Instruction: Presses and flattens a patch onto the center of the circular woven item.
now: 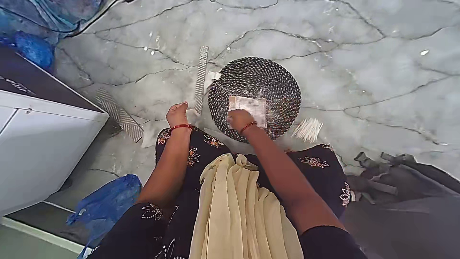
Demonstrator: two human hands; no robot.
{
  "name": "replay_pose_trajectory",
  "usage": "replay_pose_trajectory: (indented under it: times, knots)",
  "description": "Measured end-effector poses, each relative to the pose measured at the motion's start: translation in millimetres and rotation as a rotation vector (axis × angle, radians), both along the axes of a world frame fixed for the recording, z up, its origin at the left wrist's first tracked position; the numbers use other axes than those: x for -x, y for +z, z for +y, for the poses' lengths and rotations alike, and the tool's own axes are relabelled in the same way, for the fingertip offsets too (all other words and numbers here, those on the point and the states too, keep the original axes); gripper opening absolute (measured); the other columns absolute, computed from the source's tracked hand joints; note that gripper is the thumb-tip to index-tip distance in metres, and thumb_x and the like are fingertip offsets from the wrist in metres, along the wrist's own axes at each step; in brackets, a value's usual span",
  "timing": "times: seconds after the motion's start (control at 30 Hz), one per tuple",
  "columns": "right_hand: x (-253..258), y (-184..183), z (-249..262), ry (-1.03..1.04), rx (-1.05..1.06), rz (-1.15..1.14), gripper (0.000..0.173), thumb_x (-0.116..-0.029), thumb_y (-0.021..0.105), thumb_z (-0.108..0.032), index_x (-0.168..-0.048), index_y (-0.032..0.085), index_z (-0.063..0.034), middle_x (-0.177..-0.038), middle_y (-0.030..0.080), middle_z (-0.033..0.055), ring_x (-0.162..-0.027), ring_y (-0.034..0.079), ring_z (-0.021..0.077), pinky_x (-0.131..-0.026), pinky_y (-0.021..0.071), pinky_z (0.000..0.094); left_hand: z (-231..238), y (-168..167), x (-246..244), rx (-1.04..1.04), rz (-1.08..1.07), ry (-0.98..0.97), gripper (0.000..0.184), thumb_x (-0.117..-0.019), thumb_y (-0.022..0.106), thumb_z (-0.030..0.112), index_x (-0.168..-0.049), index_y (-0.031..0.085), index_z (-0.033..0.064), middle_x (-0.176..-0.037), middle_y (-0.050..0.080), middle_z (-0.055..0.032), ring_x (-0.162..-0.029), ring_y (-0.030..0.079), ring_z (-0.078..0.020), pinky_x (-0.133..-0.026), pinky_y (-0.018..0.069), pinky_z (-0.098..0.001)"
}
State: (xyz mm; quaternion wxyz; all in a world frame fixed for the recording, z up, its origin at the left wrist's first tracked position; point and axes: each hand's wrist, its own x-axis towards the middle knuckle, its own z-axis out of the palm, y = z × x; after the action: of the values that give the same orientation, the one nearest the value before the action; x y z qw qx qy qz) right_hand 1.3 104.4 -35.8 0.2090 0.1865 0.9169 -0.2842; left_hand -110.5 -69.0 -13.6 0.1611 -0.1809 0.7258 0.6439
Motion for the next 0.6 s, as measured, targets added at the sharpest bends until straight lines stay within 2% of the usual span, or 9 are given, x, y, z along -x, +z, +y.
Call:
replay_pose_trajectory:
  times: [0.07, 0.1, 0.17, 0.2, 0.27, 0.4, 0.47, 0.53, 0.6]
  knots:
    - [22.4, -17.2, -29.8, 0.016, 0.043, -0.013, 0.032, -0.1066, 0.052, -0.018, -0.124, 0.069, 0.0026, -0.128, 0.066, 0.0282, -0.125, 0.061, 0.0459, -0.104, 0.0461, 0.0646, -9.2, 9.1, -7.7, -0.071, 0.055, 0.058, 0.015, -0.099, 0.065, 0.01, -0.11, 0.062, 0.0001, -0.12, 0.063, -0.0113, -0.115, 0.056, -0.019, -0.099, 0.0472, -0.047]
    - [31.6, -23.1, -41.7, 0.01, 0.06, -0.017, 0.031, -0.1063, 0.053, -0.017, -0.124, 0.068, 0.0022, -0.128, 0.066, 0.028, -0.125, 0.061, 0.046, -0.103, 0.0463, 0.0649, -15.3, 12.4, -11.9, -0.107, 0.088, 0.069, 0.018, -0.0995, 0.063, 0.009, -0.114, 0.061, -0.0011, -0.127, 0.061, -0.0116, -0.119, 0.056, -0.0186, -0.101, 0.0471, -0.0465]
    - [45.3, -33.3, -59.7, 0.065, 0.063, -0.037, 0.03, -0.1055, 0.054, -0.016, -0.127, 0.068, -0.0006, -0.129, 0.066, 0.0266, -0.123, 0.062, 0.0461, -0.1, 0.0483, 0.0657, -29.2, 13.9, -20.2, -0.175, 0.163, 0.053, 0.01, -0.1005, 0.06, 0.006, -0.108, 0.058, 0.0007, -0.128, 0.061, -0.0082, -0.118, 0.058, -0.0141, -0.099, 0.0498, -0.0392]
    - [50.8, -39.6, -65.6, 0.121, 0.052, -0.038, 0.03, -0.1054, 0.054, -0.016, -0.128, 0.068, -0.002, -0.129, 0.066, 0.0259, -0.122, 0.062, 0.0457, -0.098, 0.0494, 0.0655, -35.4, 11.9, -23.3, -0.218, 0.2, 0.042, 0.002, -0.0995, 0.059, 0.003, -0.101, 0.057, 0.0028, -0.125, 0.063, -0.0064, -0.114, 0.061, -0.0123, -0.097, 0.0523, -0.036]
    - [61.8, -47.8, -70.4, 0.19, 0.035, -0.041, 0.032, -0.1071, 0.052, -0.017, -0.132, 0.066, -0.0046, -0.131, 0.065, 0.025, -0.121, 0.063, 0.0453, -0.096, 0.0499, 0.065, -41.5, 7.2, -25.1, -0.325, 0.232, 0.013, 0.013, -0.0976, 0.056, -0.004, -0.09, 0.057, 0.0071, -0.114, 0.068, -0.0032, -0.103, 0.066, -0.0115, -0.09, 0.0563, -0.0338]
    - [78.5, -46.2, -79.6, 0.205, 0.02, -0.066, 0.035, -0.1045, 0.054, -0.013, -0.137, 0.065, -0.0108, -0.132, 0.065, 0.0243, -0.121, 0.062, 0.0471, -0.094, 0.0495, 0.068, -35.3, 0.0, -18.9, -0.355, 0.204, -0.087, 0.012, -0.0977, 0.056, -0.004, -0.092, 0.062, 0.0049, -0.099, 0.072, -0.0017, -0.088, 0.07, -0.0101, -0.082, 0.0592, -0.0298]
    - [80.6, -51.4, -84.1, 0.221, 0.008, -0.099, 0.032, -0.1048, 0.053, -0.014, -0.134, 0.066, -0.0111, -0.131, 0.065, 0.0248, -0.119, 0.063, 0.0484, -0.089, 0.05, 0.0695, -26.4, -4.9, -14.3, -0.325, 0.17, -0.097, 0.013, -0.0971, 0.058, -0.005, -0.089, 0.062, 0.0042, -0.093, 0.072, -0.0022, -0.081, 0.068, -0.0091, -0.077, 0.0587, -0.0273]
    - [77.2, -56.2, -82.6, 0.136, 0.042, -0.088, 0.03, -0.1052, 0.054, -0.018, -0.129, 0.069, -0.0081, -0.13, 0.066, 0.0249, -0.12, 0.063, 0.0473, -0.092, 0.0493, 0.0693, -20.2, -5.4, -10.4, -0.31, 0.135, -0.105, 0.014, -0.0971, 0.059, -0.005, -0.087, 0.062, 0.0048, -0.087, 0.072, -0.002, -0.078, 0.068, -0.0088, -0.076, 0.0587, -0.0264]
    - [68.2, -54.5, -73.5, -0.014, 0.095, -0.036, 0.03, -0.1049, 0.057, -0.022, -0.128, 0.07, -0.0063, -0.13, 0.067, 0.0232, -0.123, 0.062, 0.0437, -0.1, 0.0477, 0.0664, -16.6, -4.2, -8.1, -0.303, 0.114, -0.106, 0.017, -0.099, 0.06, -0.004, -0.085, 0.058, 0.0056, -0.082, 0.072, -0.002, -0.073, 0.07, -0.0082, -0.072, 0.0593, -0.0246]
